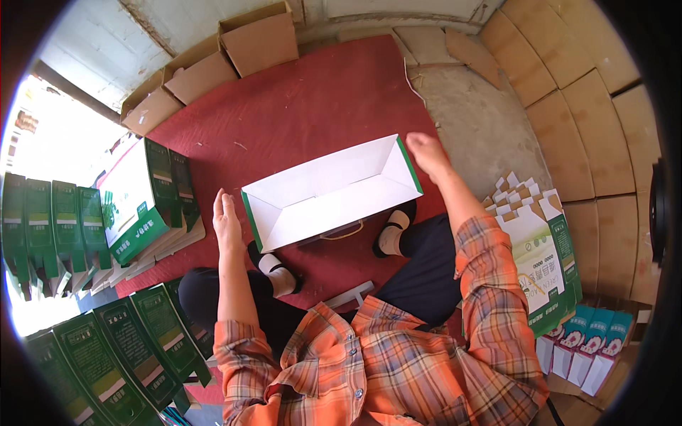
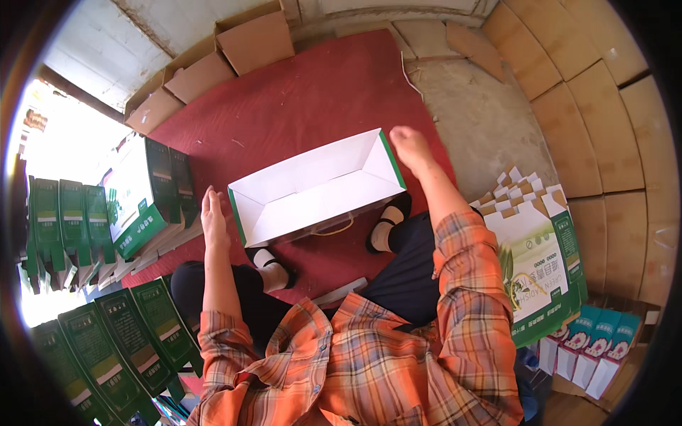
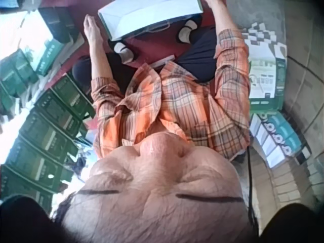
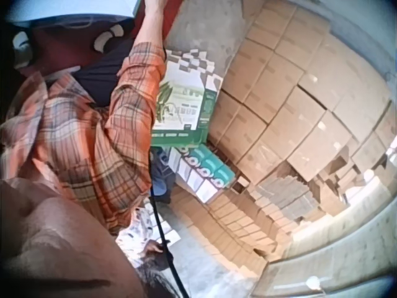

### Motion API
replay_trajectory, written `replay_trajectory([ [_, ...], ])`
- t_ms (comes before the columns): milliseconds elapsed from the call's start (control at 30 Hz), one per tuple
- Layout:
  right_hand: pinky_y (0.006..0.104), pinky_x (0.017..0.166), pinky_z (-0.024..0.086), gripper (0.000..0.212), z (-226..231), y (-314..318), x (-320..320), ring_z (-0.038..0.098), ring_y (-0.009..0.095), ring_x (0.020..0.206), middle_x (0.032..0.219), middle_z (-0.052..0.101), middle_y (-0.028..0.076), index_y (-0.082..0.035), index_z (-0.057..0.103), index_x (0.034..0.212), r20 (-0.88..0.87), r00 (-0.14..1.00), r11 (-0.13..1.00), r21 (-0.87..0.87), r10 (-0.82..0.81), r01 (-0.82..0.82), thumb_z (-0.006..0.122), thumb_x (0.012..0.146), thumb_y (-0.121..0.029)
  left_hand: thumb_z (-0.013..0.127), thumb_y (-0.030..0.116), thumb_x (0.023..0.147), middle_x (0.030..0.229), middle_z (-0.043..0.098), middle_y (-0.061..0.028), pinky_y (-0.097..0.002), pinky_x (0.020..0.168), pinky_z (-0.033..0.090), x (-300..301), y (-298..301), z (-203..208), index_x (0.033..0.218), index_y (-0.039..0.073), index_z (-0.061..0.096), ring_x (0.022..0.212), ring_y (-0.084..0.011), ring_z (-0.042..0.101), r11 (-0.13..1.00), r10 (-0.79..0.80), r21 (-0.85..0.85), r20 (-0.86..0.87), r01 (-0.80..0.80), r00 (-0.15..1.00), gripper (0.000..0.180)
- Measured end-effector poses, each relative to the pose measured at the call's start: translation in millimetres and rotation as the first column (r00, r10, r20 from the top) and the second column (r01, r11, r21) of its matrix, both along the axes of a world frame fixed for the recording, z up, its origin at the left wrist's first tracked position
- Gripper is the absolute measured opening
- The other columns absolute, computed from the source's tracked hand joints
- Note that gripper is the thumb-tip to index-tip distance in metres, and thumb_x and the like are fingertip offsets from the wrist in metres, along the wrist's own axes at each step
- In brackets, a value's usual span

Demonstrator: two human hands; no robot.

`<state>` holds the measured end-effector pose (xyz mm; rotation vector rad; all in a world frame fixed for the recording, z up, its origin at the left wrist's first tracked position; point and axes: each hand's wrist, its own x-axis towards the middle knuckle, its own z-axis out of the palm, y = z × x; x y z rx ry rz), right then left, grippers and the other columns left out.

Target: Manually folding and assembling green and white cardboard packaging boxes.

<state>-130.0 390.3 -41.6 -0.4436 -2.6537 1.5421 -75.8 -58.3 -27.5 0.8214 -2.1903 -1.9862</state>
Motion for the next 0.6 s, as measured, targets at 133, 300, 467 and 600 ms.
replay_trajectory([
  [133, 0.0345, 0.097, 0.043, 0.048, 35, -51, 6, 0.056, 0.023, 0.117, 0.125, 0.062, 0.013, -0.003, 0.059, 0.128, 0.479, 0.873, 0.987, -0.161, 0.09, -0.014, 0.05, 0.098, -0.04, 0.046, 0.06, 0.095, 0.119, 0.062, -0.0103, -0.0365, 0.087, 0.052, 14, -25, -53, 0.132, 0.004, 0.052, 0.106, -0.0244, 0.062, 0.929, -0.151, 0.364, 0.208, 0.066, 0.966, 0.067],
  [300, 0.0339, 0.099, 0.04, 0.058, 50, -27, 12, 0.05, 0.019, 0.122, 0.134, 0.056, 0.01, -0.005, 0.054, 0.134, 0.531, 0.827, 0.949, -0.314, 0.186, -0.012, 0.049, 0.096, -0.049, 0.049, 0.062, 0.092, 0.114, 0.064, -0.0113, -0.0351, 0.083, 0.054, 13, 10, -10, 0.128, -0.001, 0.055, 0.099, -0.0238, 0.065, 0.89, -0.136, 0.457, 0.255, 0.004, 0.957, 0.073],
  [467, 0.0344, 0.092, 0.042, 0.045, 50, -2, 12, 0.057, 0.017, 0.108, 0.116, 0.066, 0.006, -0.009, 0.063, 0.123, 0.18, 0.97, 0.759, -0.651, 0.165, -0.008, 0.053, 0.095, -0.043, 0.047, 0.039, 0.099, 0.132, 0.053, -0.0113, -0.0379, 0.094, 0.049, 15, 6, 17, 0.139, 0.008, 0.044, 0.114, -0.025, 0.057, 0.801, 0.019, 0.573, -0.312, 0.172, 0.95, 0.051],
  [600, 0.0387, 0.08, 0.048, 0.037, 57, 12, 12, 0.063, 0.017, 0.088, 0.093, 0.067, 0.002, -0.01, 0.067, 0.101, 0.117, 0.983, 0.659, -0.752, 0.142, -0.006, 0.057, 0.093, -0.044, 0.046, 0.038, 0.1, 0.117, 0.059, -0.0112, -0.0414, 0.095, 0.047, 16, -28, 4, 0.128, 0.008, 0.049, 0.111, -0.0246, 0.056, 0.736, 0.015, 0.594, -0.494, 0.325, 0.869, 0.041],
])
